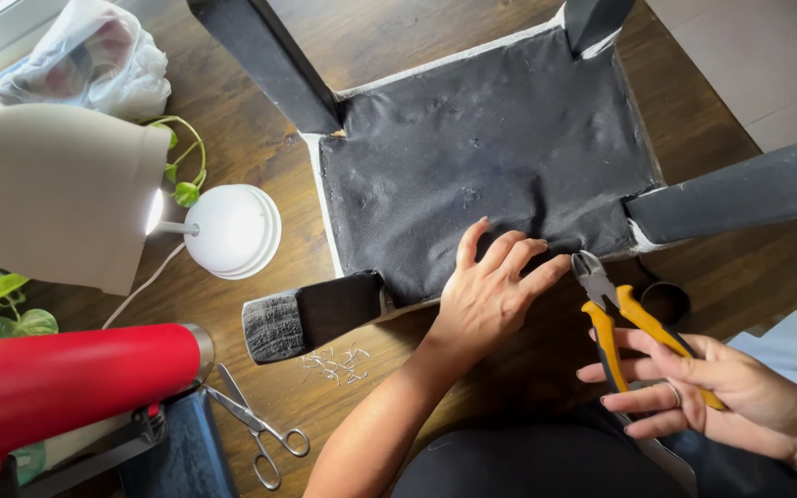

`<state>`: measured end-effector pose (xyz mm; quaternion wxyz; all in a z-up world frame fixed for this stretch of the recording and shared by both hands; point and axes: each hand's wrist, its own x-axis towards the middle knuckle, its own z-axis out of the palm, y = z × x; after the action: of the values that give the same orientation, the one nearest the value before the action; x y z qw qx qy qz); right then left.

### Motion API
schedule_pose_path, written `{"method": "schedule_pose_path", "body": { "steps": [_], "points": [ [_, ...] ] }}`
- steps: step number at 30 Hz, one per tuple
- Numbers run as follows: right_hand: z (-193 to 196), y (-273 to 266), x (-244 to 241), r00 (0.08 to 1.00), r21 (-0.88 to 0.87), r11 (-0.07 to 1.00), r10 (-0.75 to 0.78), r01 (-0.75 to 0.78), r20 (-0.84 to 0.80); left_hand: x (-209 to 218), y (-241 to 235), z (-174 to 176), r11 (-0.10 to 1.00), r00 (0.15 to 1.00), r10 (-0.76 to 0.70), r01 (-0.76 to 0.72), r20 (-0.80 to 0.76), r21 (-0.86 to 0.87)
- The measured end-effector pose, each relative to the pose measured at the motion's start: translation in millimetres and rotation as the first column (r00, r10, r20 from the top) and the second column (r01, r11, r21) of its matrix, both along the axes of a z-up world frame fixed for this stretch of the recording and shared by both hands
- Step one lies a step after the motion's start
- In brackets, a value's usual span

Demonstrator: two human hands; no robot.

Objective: The person uses pliers to pull out staples from the underside of an overturned chair, then uses a screwdriver to pry and lift the fabric. The fabric is fully detached and removed from the chair frame by the end of the clip.

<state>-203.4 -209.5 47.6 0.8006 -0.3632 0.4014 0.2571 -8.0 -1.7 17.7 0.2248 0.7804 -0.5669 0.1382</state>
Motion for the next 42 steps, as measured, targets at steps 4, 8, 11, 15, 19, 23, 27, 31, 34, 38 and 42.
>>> {"method": "schedule_pose_path", "body": {
  "steps": [4,8,11,15,19,23,27,31,34,38,42],
  "points": [
    [-11.1,-9.5,-9.1,0.994,0.179,0.983,-0.051,0.034,0.092,0.5,1.5,0.1,1.000,1.000,-0.022,0.022,-0.017,0.007],
    [-5.3,-8.3,-7.2,0.999,0.141,0.989,-0.047,0.044,0.021,-1.0,0.0,-6.4,0.997,0.999,-0.035,0.035,-0.004,-0.069],
    [2.2,-10.5,-4.2,0.991,0.078,0.992,-0.090,0.099,-0.104,-15.6,-6.7,-10.2,0.974,0.999,-0.041,0.040,-0.001,-0.221],
    [35.4,-10.6,23.0,0.935,-0.088,0.986,-0.162,0.142,-0.316,-36.7,-18.8,5.5,0.931,0.990,-0.116,0.138,0.085,-0.338],
    [38.4,-26.4,33.5,0.890,-0.137,0.990,-0.094,0.036,-0.446,-46.5,-28.1,-2.0,0.945,0.986,-0.153,0.165,0.065,-0.283],
    [48.3,-33.8,47.3,0.855,-0.175,0.980,-0.010,-0.095,-0.518,-44.9,-38.3,-7.3,0.837,0.957,-0.258,0.291,0.136,-0.464],
    [45.8,-39.2,50.5,0.846,-0.212,0.969,-0.008,-0.124,-0.533,-44.2,-41.8,-10.7,0.815,0.952,-0.277,0.305,0.132,-0.493],
    [46.8,-53.4,58.9,0.829,-0.192,0.961,0.063,-0.202,-0.556,-45.1,-48.1,-10.0,0.818,0.953,-0.281,0.299,0.113,-0.491],
    [57.0,-51.3,72.7,0.809,-0.200,0.947,0.093,-0.253,-0.580,-44.6,-50.2,-6.8,0.795,0.956,-0.282,0.278,0.076,-0.539],
    [61.8,-42.5,83.5,0.855,-0.296,0.917,0.082,-0.265,-0.512,-49.1,-48.6,-14.9,0.790,0.967,-0.256,0.216,0.012,-0.574],
    [64.8,-41.8,90.2,0.834,-0.286,0.926,0.052,-0.246,-0.549,-48.0,-51.8,-14.0,0.768,0.973,-0.229,0.175,-0.009,-0.616]
  ]
}}
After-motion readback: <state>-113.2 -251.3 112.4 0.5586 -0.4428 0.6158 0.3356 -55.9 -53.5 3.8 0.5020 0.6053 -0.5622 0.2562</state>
